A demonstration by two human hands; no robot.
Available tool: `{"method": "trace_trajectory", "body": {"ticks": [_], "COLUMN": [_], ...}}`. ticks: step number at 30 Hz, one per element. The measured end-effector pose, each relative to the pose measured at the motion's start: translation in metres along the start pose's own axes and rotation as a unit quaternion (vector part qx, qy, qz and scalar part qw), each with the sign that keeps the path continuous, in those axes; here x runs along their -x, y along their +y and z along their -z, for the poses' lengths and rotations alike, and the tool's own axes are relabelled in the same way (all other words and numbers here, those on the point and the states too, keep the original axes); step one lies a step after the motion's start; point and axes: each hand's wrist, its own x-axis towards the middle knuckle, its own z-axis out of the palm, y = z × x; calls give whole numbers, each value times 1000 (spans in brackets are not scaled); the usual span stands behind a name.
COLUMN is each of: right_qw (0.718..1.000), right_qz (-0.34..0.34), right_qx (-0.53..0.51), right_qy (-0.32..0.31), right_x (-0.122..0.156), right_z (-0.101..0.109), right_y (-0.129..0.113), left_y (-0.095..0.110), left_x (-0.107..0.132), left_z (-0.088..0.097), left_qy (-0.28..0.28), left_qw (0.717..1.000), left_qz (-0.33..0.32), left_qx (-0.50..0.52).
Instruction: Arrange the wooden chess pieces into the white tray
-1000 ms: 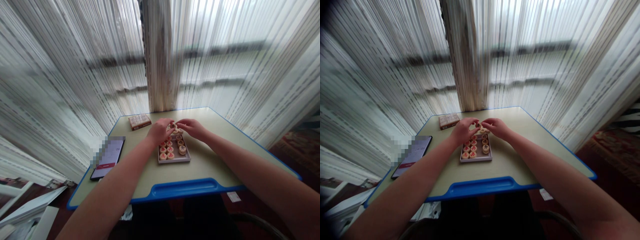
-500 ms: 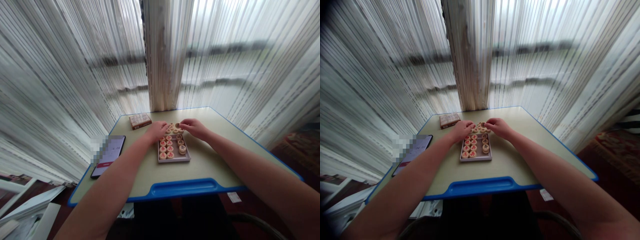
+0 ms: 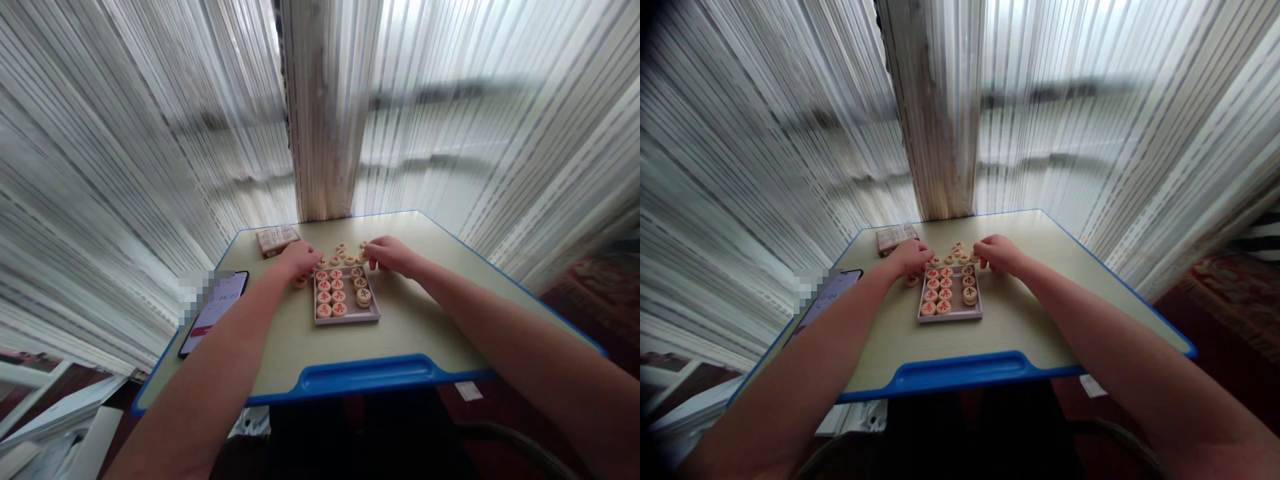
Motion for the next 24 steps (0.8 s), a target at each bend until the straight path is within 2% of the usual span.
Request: {"method": "trace_trajectory", "body": {"ticks": [5,8,14,18,24], "right_qw": [992,987,976,968,957], "right_qz": [-65,-89,-118,-132,-88], "right_qx": [-72,-77,-134,-183,-268], "right_qy": [-75,-109,-125,-109,-62], "right_x": [3,5,8,10,6], "right_z": [1,1,0,-1,-4], "right_y": [-3,-5,-8,-11,-11], "left_y": [3,6,14,12,-2], "left_x": [1,4,10,7,-4], "left_z": [1,4,6,7,8], "left_qy": [-34,-51,-53,-29,68], "left_qw": [999,995,981,980,987], "left_qz": [29,47,93,103,72], "left_qx": [16,74,162,168,127]}}
